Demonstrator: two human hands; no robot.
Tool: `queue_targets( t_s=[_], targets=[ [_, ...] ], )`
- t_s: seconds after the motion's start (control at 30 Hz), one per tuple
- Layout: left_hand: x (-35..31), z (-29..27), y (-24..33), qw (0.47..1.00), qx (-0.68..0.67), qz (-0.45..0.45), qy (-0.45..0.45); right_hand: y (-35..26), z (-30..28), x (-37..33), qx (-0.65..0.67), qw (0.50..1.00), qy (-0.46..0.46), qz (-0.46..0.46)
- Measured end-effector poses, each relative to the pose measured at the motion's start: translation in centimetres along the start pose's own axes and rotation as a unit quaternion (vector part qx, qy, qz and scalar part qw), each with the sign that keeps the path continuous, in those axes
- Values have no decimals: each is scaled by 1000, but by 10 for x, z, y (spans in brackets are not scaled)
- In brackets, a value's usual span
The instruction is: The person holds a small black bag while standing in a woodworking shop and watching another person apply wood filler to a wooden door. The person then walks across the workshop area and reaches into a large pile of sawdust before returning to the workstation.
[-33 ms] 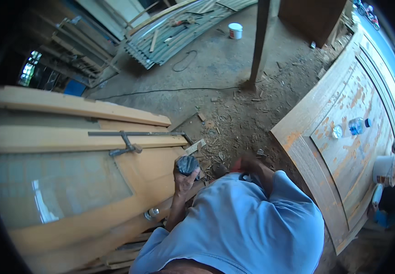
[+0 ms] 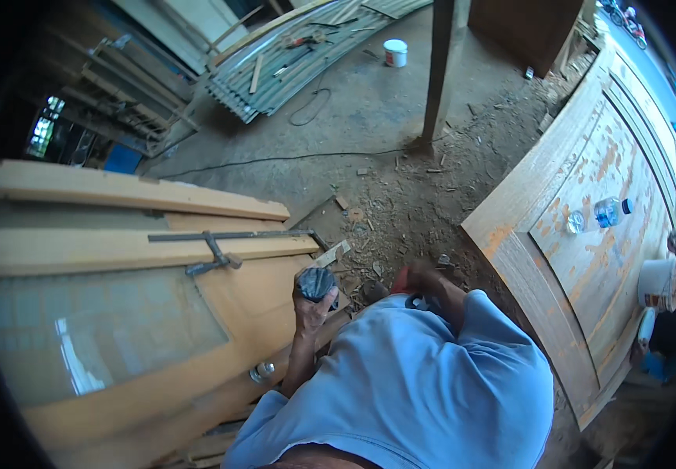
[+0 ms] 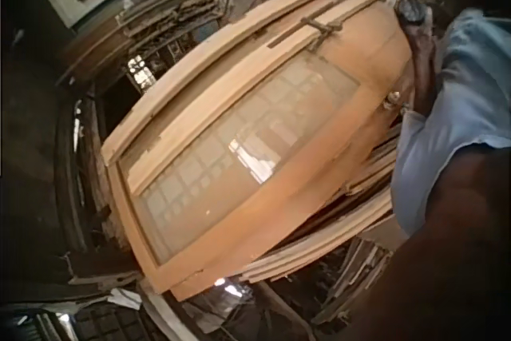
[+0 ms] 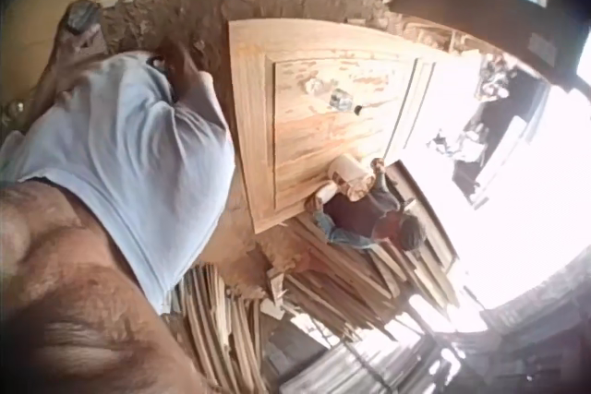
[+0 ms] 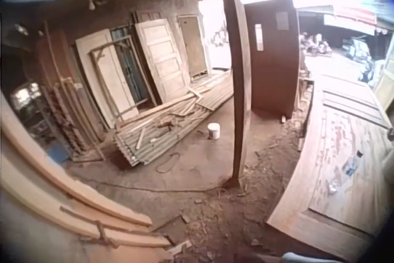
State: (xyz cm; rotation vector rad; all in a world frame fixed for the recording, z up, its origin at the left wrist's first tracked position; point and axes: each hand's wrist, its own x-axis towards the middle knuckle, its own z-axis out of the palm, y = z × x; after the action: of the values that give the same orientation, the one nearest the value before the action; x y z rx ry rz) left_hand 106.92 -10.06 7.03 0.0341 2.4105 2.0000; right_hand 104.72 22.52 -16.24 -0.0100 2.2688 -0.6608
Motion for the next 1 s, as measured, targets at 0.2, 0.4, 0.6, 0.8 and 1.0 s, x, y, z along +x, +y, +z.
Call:
queue_targets(
  t_s=[0.2, 0.4, 0.6, 0.8, 1.0],
  targets=[
    [78, -6, 21, 1000, -6, 26, -12, -37, -46, 49, -11, 1000, -18, 0],
    [153, 6, 10, 998, -57, 15, -2, -55, -110, 122, -13, 1000, -17, 4],
    [267, 22, 21, 999, -26, 8, -23, -60, -193, 202, -18, 1000, -2, 18],
    [362, 34, 13, 998, -60, 18, 21, -67, -288, 262, 0, 998, 56, 26],
    [415, 27, -8, 996, -79, -12, 40, -72, -334, 303, 114, 966, 232, 14]
  ],
)
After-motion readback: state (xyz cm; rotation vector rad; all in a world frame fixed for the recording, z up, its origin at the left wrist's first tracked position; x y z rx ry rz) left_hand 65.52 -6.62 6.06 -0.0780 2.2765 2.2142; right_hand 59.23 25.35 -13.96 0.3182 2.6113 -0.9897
